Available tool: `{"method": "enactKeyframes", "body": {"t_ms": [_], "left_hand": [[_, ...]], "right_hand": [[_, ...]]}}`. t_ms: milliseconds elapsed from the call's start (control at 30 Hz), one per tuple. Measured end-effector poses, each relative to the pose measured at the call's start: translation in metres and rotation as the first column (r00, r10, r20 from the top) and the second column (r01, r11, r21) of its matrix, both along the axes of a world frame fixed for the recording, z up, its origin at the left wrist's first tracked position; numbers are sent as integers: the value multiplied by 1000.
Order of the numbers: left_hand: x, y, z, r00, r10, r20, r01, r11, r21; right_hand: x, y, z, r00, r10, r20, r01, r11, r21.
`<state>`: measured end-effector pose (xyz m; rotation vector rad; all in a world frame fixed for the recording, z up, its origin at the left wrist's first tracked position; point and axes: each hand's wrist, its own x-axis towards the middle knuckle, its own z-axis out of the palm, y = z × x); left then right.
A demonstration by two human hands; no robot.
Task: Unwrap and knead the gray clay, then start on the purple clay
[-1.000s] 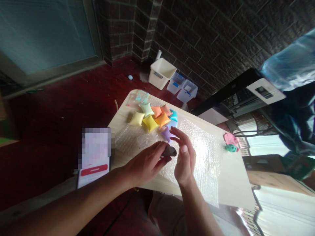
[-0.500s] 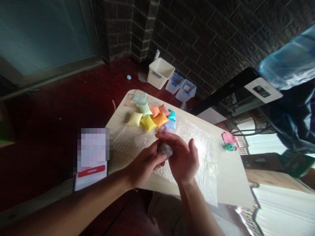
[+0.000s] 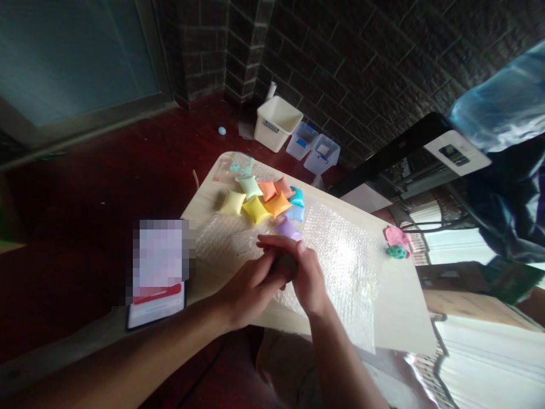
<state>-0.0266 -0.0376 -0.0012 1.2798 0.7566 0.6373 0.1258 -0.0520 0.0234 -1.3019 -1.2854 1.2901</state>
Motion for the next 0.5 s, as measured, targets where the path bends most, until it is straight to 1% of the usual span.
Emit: {"method": "enactKeyframes", "body": {"t_ms": [67, 100, 167, 233, 267, 333, 367, 400, 433, 500], "left_hand": [[2, 4, -4, 998, 52, 30, -52, 999, -2], [3, 5, -5, 996, 82, 40, -81, 997, -17], [4, 7, -5, 991, 128, 36, -126, 990, -67], [4, 7, -3, 989, 144, 38, -136, 977, -162], [4, 7, -2, 987, 149, 57, -133, 964, -229], [5, 6, 0, 979, 165, 120, -112, 926, -361], [5, 5, 0, 974, 173, 148, -100, 909, -404], [6, 5, 0, 971, 175, 165, -91, 903, -420], [6, 4, 0, 971, 172, 169, -89, 908, -410], [7, 3, -1, 978, 160, 136, -107, 938, -329]], "right_hand": [[4, 2, -1, 996, -63, -64, 66, 997, 50], [5, 2, -1, 997, -71, -43, 75, 993, 95], [4, 3, 0, 994, -62, 90, 44, 981, 186], [2, 4, -1, 967, -85, 241, 25, 970, 242], [1, 3, -2, 946, -122, 302, 43, 966, 256], [0, 3, -7, 883, -238, 406, 133, 954, 269], [0, 2, -9, 848, -286, 447, 177, 947, 270], [0, 2, -12, 820, -319, 476, 211, 940, 266], [-1, 2, -14, 805, -334, 490, 231, 938, 259], [-3, 3, -18, 816, -320, 482, 240, 945, 222]]}}
